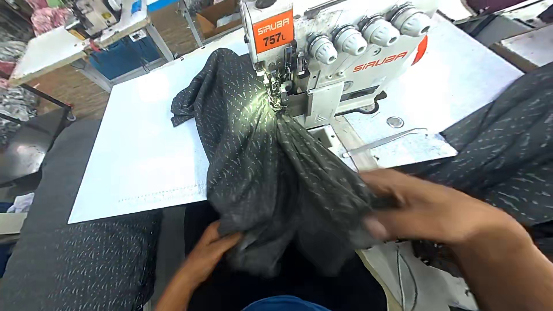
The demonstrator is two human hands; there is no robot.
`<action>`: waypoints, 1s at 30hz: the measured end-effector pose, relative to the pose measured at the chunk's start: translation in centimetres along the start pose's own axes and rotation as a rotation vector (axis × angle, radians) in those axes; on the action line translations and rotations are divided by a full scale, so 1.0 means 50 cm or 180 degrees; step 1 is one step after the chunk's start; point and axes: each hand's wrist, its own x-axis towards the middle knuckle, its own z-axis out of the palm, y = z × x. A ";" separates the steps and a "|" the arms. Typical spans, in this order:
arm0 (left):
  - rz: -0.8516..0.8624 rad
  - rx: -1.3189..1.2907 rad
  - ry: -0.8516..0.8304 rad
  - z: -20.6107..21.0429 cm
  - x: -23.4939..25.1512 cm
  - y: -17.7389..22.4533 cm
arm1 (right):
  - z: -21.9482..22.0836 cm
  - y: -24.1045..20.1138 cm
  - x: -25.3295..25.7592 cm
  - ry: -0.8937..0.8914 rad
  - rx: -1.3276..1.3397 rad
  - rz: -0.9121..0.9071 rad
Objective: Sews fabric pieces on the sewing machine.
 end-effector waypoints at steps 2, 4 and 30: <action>-0.0185 0.0882 0.0119 -0.101 -0.017 0.130 | -0.001 0.029 -0.030 -0.0563 0.0112 0.0325; -0.0365 0.1814 0.0371 -0.167 -0.003 0.266 | 0.046 0.052 -0.032 -0.0701 -0.0283 0.0893; 0.2676 0.3758 0.0439 0.060 0.133 0.270 | -0.021 0.000 0.246 0.2955 -0.2892 -0.0309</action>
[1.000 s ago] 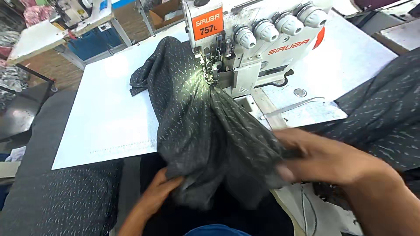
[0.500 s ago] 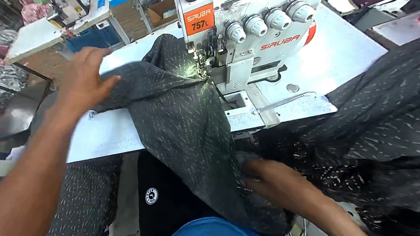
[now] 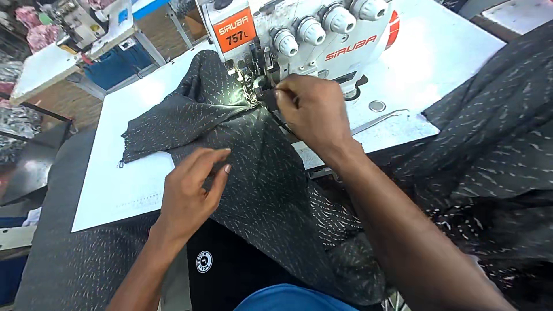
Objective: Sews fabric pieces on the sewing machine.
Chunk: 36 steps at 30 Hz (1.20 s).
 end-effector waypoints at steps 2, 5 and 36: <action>-0.0290 -0.0267 -0.0025 -0.001 -0.044 -0.011 | -0.018 -0.002 -0.065 0.0266 -0.0059 0.0169; -0.0741 -0.0808 -0.0028 0.011 -0.087 -0.016 | -0.018 -0.004 -0.191 0.0210 0.0102 0.0355; -0.1474 -0.1977 0.1075 0.090 0.082 0.139 | 0.000 -0.026 -0.119 -0.0601 0.3204 0.1402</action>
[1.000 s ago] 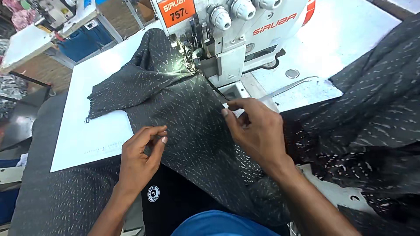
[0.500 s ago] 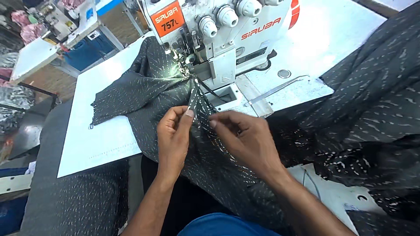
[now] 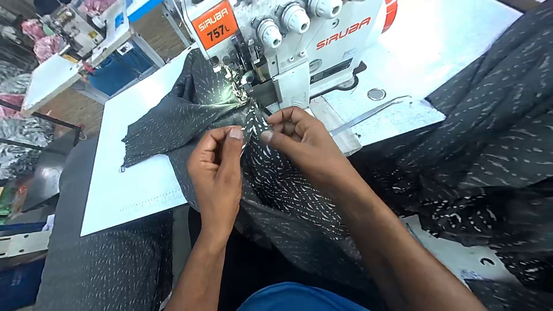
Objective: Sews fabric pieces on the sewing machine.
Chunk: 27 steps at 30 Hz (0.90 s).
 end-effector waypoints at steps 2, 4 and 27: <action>0.0132 -0.0105 0.0076 -0.005 0.016 -0.002 | -0.007 0.000 0.007 -0.0052 0.0108 0.0375; 0.0216 -0.0108 0.0163 -0.010 0.039 -0.004 | -0.010 0.007 0.020 -0.0335 -0.0002 0.0524; 0.0772 0.1290 -0.0440 0.042 -0.074 -0.026 | -0.030 0.014 -0.049 -0.0374 0.0587 0.0402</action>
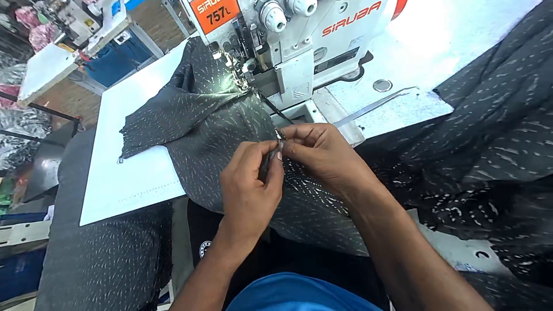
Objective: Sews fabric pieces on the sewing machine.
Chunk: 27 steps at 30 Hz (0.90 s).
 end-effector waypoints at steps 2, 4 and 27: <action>0.0236 0.0285 0.0101 0.008 -0.012 -0.003 | -0.003 0.002 -0.011 0.0020 -0.0049 -0.0009; 0.0394 0.0481 0.0173 0.012 -0.021 -0.005 | -0.007 0.003 -0.020 0.0000 -0.0063 -0.0029; 0.0295 0.0350 -0.0286 -0.076 0.030 -0.042 | 0.014 0.021 -0.018 0.0713 -0.0175 -0.0002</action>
